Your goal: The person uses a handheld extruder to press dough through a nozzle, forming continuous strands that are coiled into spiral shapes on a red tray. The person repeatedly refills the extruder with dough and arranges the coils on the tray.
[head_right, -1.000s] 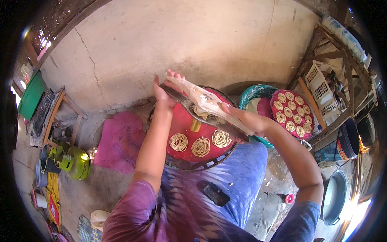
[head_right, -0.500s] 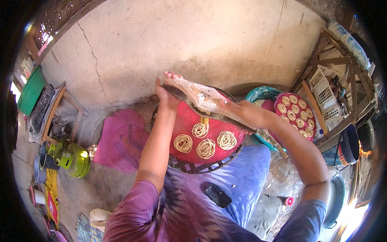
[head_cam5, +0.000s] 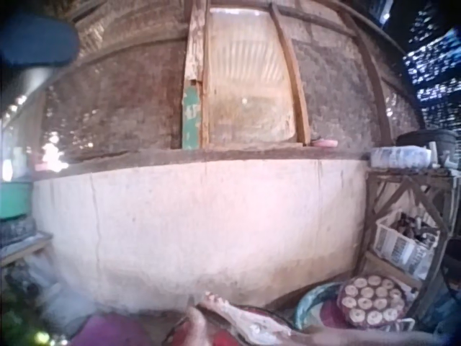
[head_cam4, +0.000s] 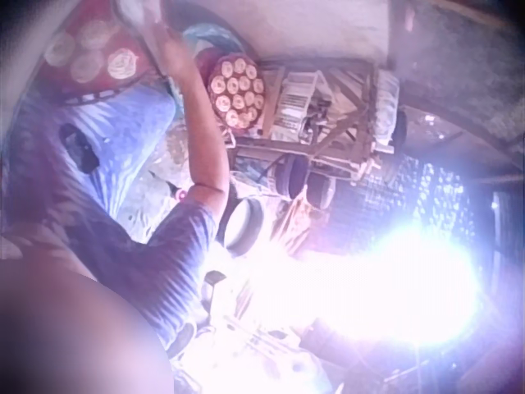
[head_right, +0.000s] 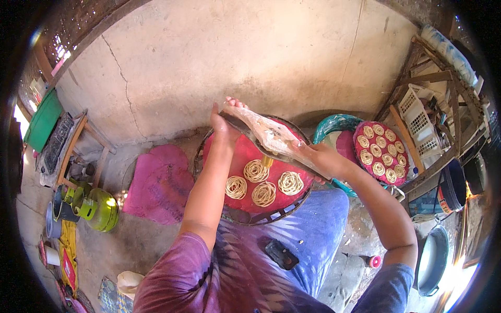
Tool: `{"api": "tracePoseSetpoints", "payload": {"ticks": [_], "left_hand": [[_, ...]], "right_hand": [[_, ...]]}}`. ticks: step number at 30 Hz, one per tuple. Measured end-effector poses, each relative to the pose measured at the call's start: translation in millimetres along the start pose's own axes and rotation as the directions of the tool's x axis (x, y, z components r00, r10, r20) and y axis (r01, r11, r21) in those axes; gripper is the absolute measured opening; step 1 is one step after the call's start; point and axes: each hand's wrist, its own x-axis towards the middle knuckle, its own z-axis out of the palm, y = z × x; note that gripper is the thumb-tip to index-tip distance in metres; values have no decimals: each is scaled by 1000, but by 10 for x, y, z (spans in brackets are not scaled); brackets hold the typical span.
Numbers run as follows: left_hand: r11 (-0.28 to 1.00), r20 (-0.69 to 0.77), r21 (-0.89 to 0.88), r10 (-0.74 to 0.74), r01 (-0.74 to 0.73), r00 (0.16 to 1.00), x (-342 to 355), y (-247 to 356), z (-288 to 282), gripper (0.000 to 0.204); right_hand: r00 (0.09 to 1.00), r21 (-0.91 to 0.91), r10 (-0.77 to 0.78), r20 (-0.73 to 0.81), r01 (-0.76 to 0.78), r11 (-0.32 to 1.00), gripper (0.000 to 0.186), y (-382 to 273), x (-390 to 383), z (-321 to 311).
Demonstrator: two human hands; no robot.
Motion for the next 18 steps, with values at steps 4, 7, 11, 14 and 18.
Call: {"api": "tracePoseSetpoints", "payload": {"ticks": [4,7,11,14,18], "left_hand": [[691,-102,710,-90,136,991,-214,-11,-146,69],[-114,-172,982,-214,150,962,-473,-100,-383,86],[-52,-220,973,-504,225,835,-514,-161,-629,86],[-82,-255,965,-527,249,811,-429,-163,-727,83],[-249,-297,943,-318,223,900,-456,-153,-778,82]], "right_hand": [[999,161,-45,17,41,986,76,230,-7,18],[994,247,-111,22,102,964,75,339,-31,18],[991,246,-131,1,127,961,73,403,-14,17],[992,228,-114,-44,121,966,71,440,35,6],[982,258,-167,-91,185,948,67,509,55,-37]]}}
